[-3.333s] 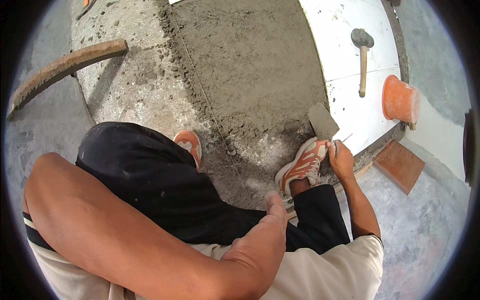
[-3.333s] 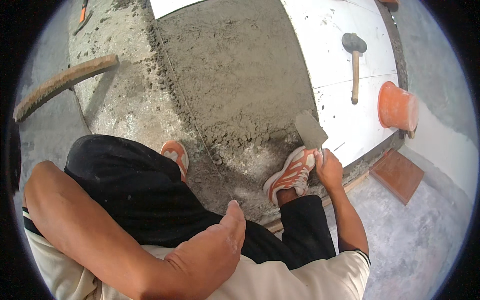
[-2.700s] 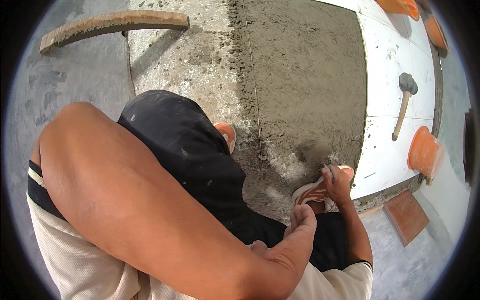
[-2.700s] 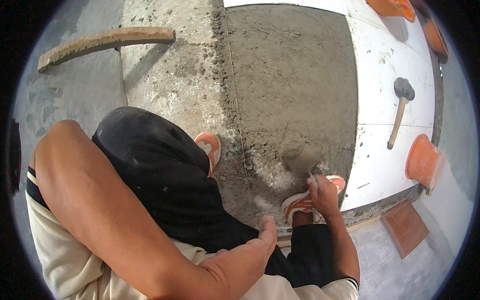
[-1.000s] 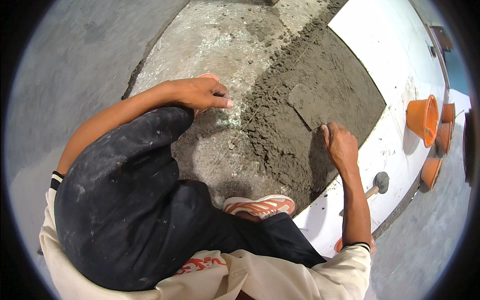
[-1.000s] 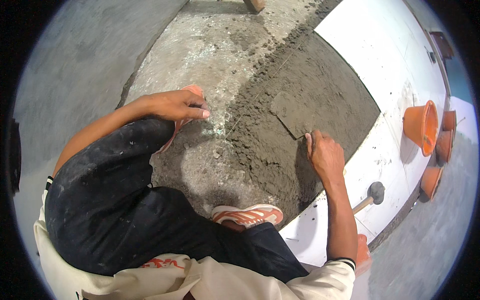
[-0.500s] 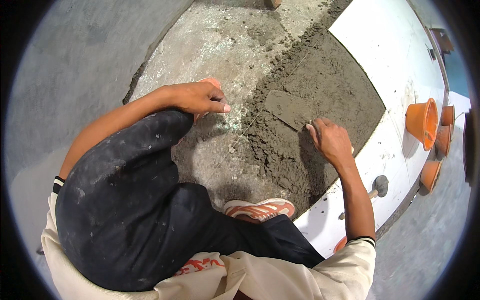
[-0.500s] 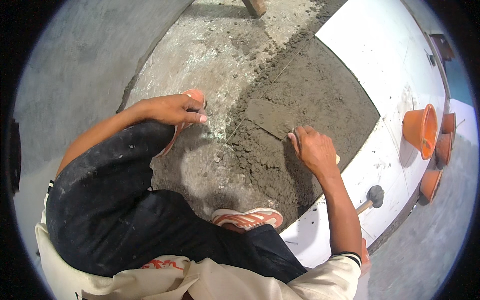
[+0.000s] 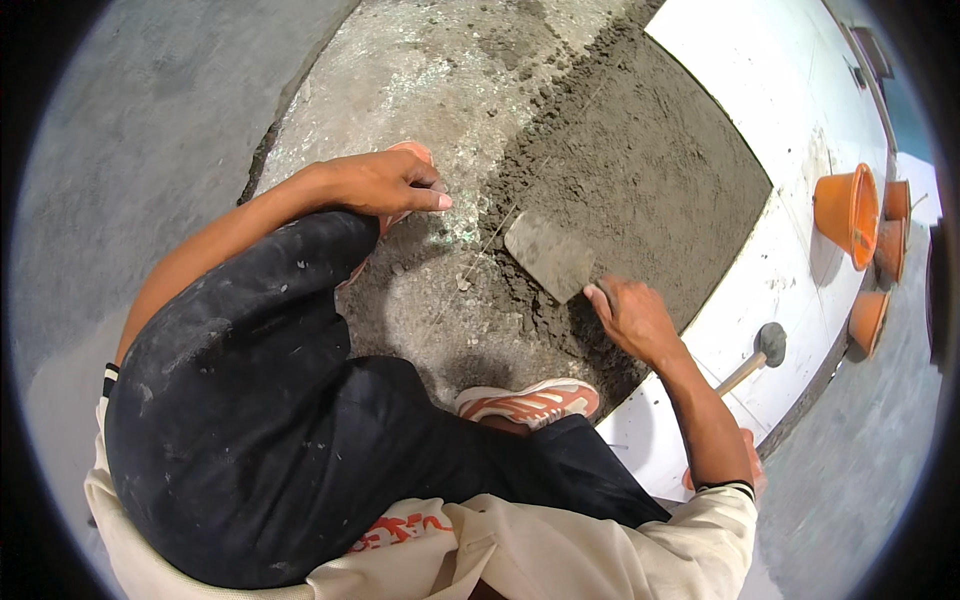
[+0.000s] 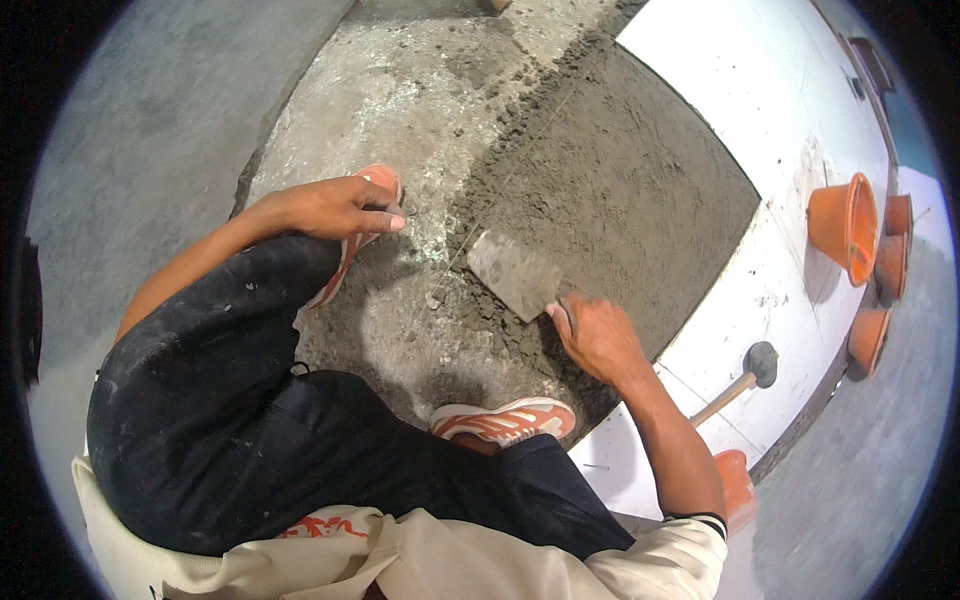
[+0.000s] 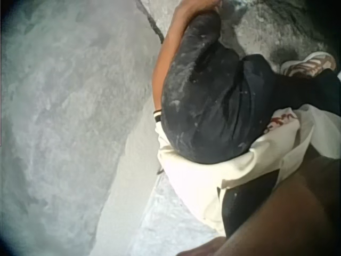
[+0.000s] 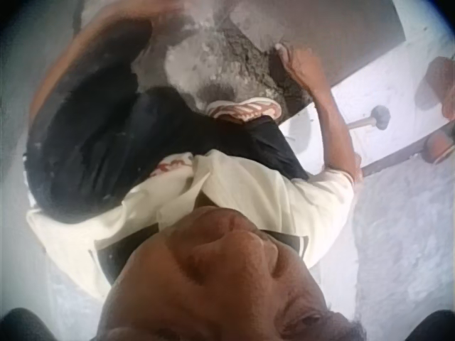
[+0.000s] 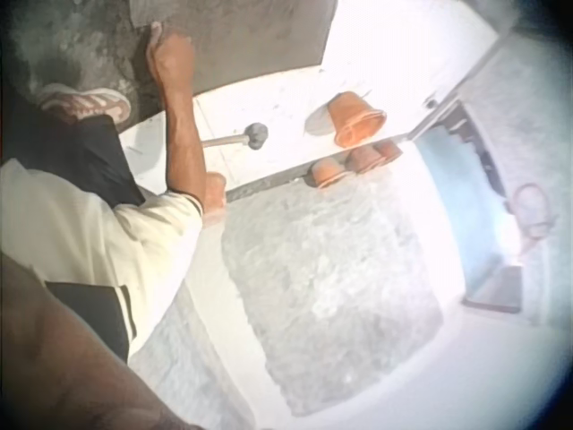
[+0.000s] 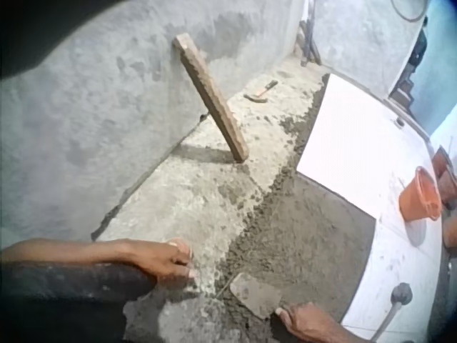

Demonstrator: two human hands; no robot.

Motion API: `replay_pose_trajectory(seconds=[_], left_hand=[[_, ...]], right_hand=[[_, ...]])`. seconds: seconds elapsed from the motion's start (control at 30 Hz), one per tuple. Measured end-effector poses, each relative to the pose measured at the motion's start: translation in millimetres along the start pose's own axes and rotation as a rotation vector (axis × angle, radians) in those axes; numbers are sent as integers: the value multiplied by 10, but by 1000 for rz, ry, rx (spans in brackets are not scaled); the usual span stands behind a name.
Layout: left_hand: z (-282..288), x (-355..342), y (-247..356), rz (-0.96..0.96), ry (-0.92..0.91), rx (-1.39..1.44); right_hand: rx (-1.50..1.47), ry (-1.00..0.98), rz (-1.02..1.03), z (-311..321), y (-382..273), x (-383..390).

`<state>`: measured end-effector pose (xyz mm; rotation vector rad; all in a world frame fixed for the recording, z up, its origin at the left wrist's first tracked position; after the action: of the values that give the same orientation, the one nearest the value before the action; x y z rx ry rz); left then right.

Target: The person spreads cement on the floor using a trowel and a wooden plank, then scoops cement from a bucket and spreads it onto a tile. The person is preparing the floor and tile for installation.

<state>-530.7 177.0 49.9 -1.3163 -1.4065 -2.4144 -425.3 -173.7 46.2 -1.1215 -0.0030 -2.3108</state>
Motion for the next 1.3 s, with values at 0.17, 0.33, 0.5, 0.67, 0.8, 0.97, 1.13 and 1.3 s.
replay_pose_trajectory(seconds=[0.17,0.33,0.5,0.67,0.8,0.97,1.13,1.3], left_hand=[[-70,-26,-11,43,-22,-78],[-141,-121,49,-171,38,-133],[-167,-195,0,-187,-8,-160],[-167,-237,63,-93,-68,-126],[-134,-229,167,-80,-79,-154],[-125,-209,97,-83,-86,-185],[-86,-258,7,-163,-10,-180],[-24,-237,-13,-187,-1,-259]], right_hand=[[-3,242,-169,164,542,479],[123,136,-234,-144,1064,1128],[81,6,-257,-522,1383,1719],[100,77,-255,-806,1313,1658],[84,152,-197,-960,1065,1365],[-33,238,-161,-955,892,1353],[-344,330,-79,-781,552,1145],[-765,238,-62,-599,-251,527]])
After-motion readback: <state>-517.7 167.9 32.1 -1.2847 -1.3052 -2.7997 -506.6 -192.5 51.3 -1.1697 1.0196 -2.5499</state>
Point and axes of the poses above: each hand's wrist, its own x-axis away from the middle knuckle, its own z-axis out of the back of the hand, y = z × x, the point moved 6 cm from there along -x, towards the middle knuckle, and after that the axes turned 12 degrees about -z, right-handed, at the moved point
